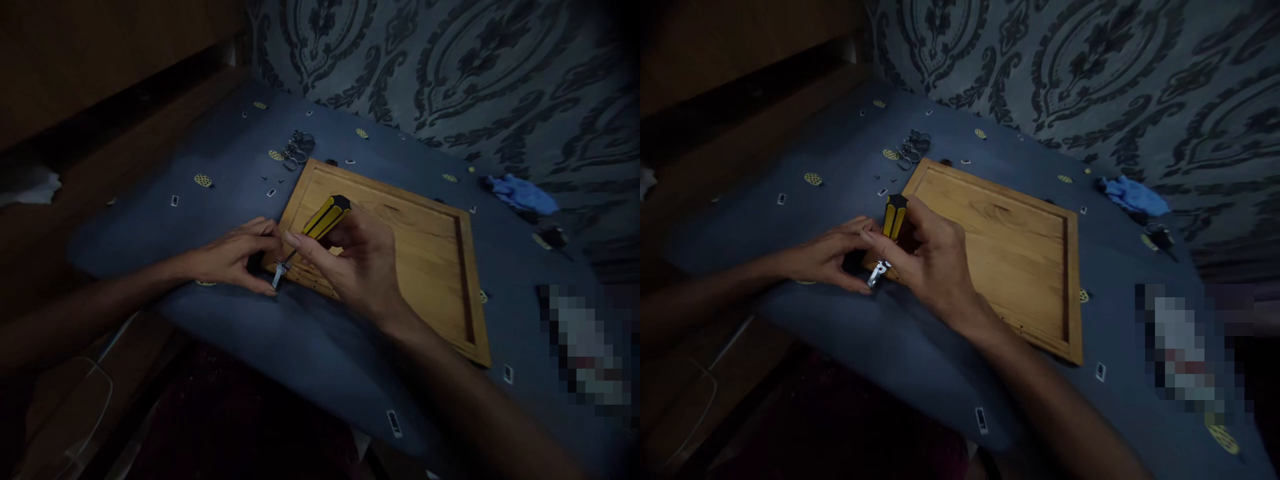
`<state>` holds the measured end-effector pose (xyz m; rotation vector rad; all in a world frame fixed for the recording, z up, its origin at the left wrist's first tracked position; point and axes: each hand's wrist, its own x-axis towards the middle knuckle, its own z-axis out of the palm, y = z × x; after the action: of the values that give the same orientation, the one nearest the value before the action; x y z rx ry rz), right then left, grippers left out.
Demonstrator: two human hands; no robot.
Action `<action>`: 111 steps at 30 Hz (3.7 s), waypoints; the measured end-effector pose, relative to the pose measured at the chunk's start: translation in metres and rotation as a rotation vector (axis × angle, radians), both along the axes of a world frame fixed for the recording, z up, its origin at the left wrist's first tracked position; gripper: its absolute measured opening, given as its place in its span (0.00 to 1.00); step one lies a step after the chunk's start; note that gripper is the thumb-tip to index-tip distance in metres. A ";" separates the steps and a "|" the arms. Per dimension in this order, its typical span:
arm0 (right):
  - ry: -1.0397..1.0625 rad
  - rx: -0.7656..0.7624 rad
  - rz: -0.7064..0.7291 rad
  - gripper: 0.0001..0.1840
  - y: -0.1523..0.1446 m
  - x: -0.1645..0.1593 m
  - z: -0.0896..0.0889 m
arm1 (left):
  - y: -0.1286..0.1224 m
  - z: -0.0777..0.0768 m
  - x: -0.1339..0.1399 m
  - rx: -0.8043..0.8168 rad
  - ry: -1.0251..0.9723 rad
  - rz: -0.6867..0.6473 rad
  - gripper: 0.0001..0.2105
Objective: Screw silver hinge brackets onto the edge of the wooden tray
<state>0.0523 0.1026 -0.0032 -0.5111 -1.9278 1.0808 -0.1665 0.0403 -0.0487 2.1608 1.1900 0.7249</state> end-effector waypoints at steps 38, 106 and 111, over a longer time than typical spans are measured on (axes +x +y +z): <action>-0.024 0.102 -0.027 0.13 -0.002 0.005 0.005 | 0.000 -0.003 -0.001 0.021 -0.009 -0.006 0.26; 0.012 0.248 -0.107 0.15 -0.002 0.005 0.005 | -0.001 0.002 0.001 -0.027 -0.022 0.000 0.23; 0.190 0.174 -0.182 0.11 0.003 0.009 0.024 | -0.003 0.006 0.001 -0.085 -0.014 0.006 0.23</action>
<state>0.0608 0.1059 0.0212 -0.4594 -1.7530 0.8072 -0.1658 0.0378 -0.0429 2.0806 1.1987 0.6788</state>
